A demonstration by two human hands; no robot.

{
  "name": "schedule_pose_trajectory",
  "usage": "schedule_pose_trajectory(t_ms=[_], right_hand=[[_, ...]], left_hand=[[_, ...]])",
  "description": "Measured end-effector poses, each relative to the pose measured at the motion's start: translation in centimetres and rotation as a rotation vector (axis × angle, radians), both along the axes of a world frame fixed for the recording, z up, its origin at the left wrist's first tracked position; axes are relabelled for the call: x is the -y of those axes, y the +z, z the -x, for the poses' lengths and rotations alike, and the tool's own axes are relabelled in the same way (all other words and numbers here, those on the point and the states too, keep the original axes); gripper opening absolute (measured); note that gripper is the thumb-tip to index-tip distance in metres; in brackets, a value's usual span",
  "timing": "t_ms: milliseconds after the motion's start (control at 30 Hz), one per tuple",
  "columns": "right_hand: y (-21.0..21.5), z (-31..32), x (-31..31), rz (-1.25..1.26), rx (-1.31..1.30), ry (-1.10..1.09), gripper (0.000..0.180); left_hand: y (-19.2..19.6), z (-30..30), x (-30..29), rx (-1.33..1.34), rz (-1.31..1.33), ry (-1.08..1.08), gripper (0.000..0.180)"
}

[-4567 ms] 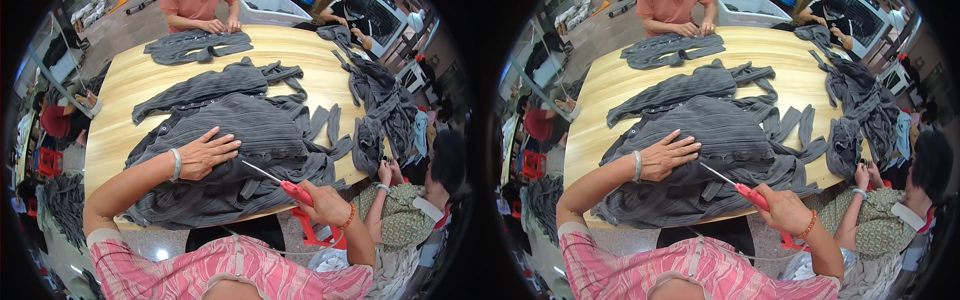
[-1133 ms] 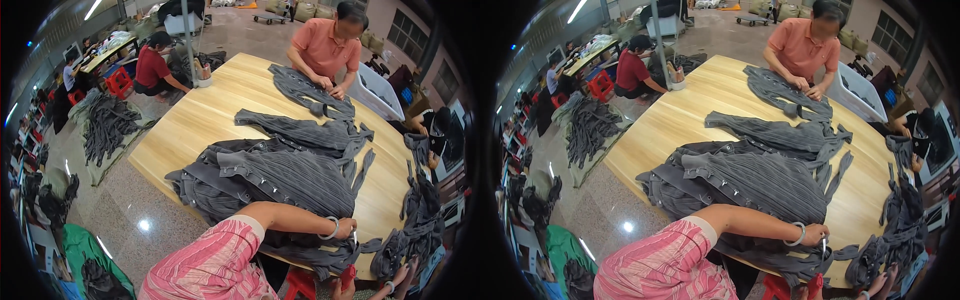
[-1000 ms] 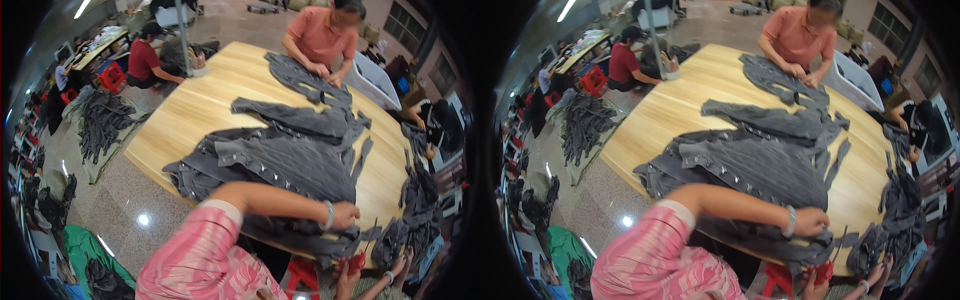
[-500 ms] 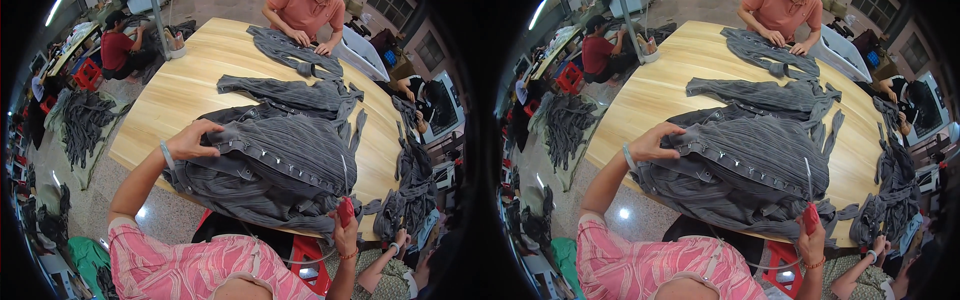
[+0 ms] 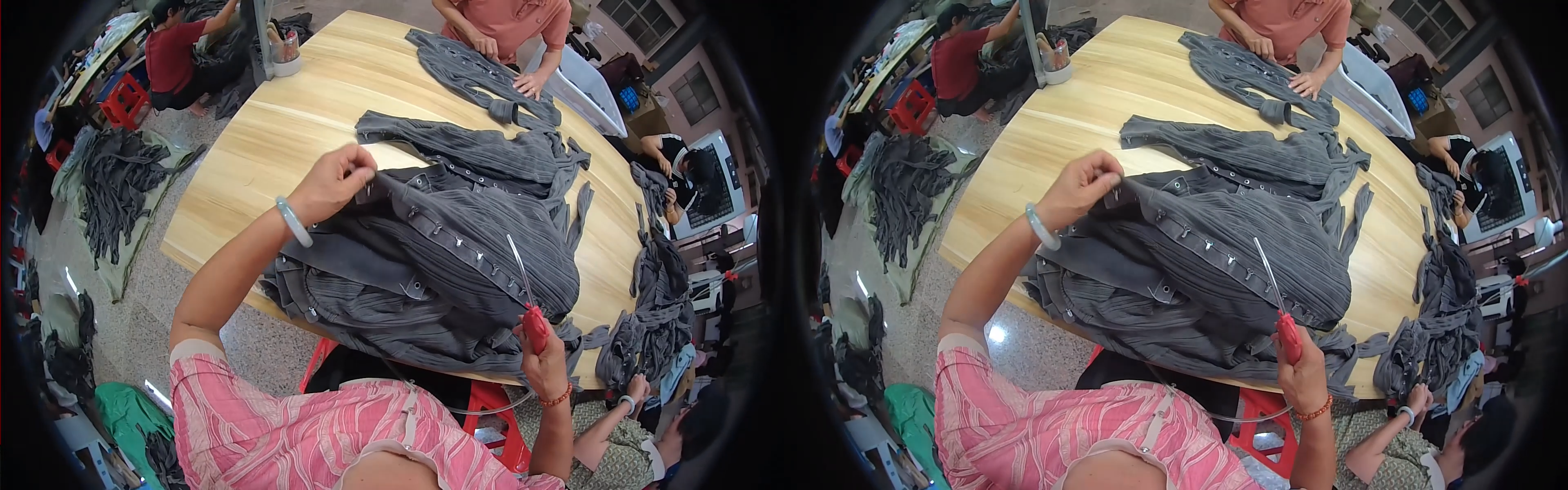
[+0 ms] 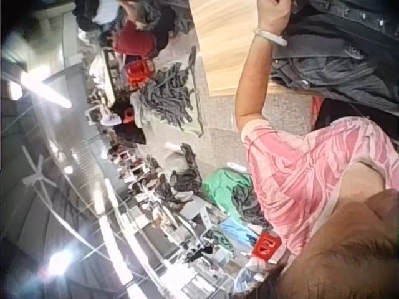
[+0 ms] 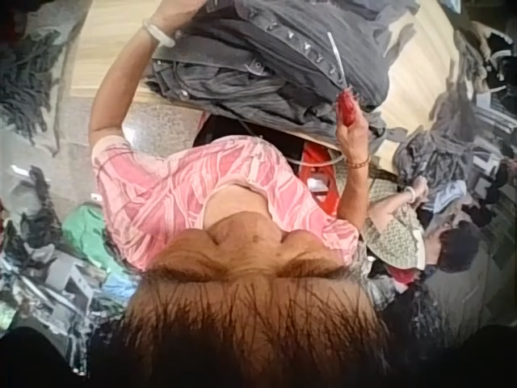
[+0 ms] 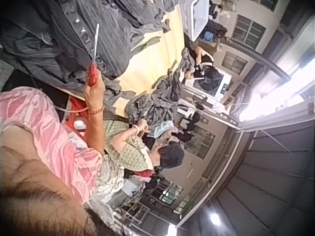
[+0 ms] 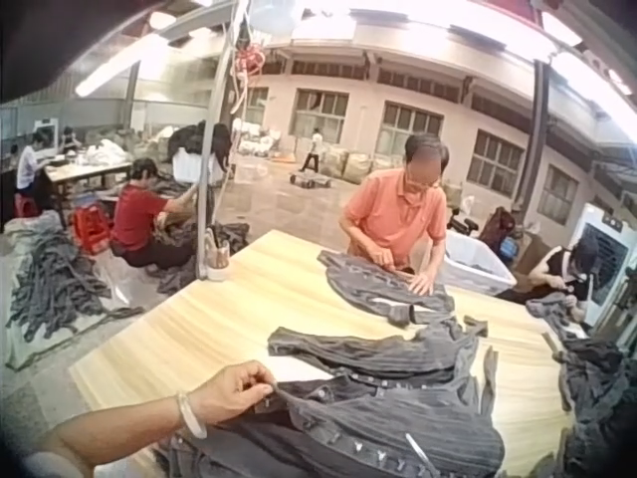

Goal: The recorder uses scissors to trim loose threads and excess fabric from gray clothing items on a work table.

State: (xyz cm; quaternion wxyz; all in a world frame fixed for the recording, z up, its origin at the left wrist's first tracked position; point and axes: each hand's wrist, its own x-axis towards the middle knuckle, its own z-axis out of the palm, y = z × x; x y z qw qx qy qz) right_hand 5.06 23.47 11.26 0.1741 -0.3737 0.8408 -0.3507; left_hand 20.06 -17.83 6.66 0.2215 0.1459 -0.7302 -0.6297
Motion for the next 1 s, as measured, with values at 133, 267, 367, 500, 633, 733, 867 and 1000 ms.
schedule_pose_trajectory(t_ms=[133, 267, 367, 500, 633, 733, 867, 1000], right_hand=[[-0.3, 0.0, -0.8, -0.010, 0.005, 0.003, 0.020], [-0.8, 0.4, -1.6, -0.034, 0.030, 0.017, 0.022], [-1.3, 0.8, -1.9, -0.032, 0.044, 0.034, 0.022], [-2.0, 1.2, -3.2, 0.074, 0.044, -0.021, 0.022], [-2.1, 1.1, -3.2, 0.043, 0.076, -0.041, 0.025], [-2.4, 1.2, -3.8, 0.026, 0.066, -0.042, 0.028], [-3.7, 1.3, -4.7, 0.095, 0.165, -0.092, 0.024], [-3.6, 0.7, -3.7, 0.103, 0.156, -0.063, 0.024]], left_hand=[[-0.6, -1.0, -0.2, 0.169, -0.100, -0.130, 0.021], [-2.0, -1.3, 1.3, 0.319, 0.029, -0.116, 0.012], [1.5, -1.0, 2.6, -0.039, 0.019, -0.017, 0.009], [2.3, -2.2, 5.5, 0.099, 0.102, 0.072, 0.011], [-4.3, -3.8, 6.1, 0.253, 0.325, 0.210, 0.014], [-3.0, -5.0, 3.2, 0.469, 0.178, 0.127, 0.024], [-3.6, -5.5, 2.1, 0.342, 0.354, -0.204, 0.062], [-3.2, -5.2, 0.9, 0.245, 0.660, -0.163, 0.067]])
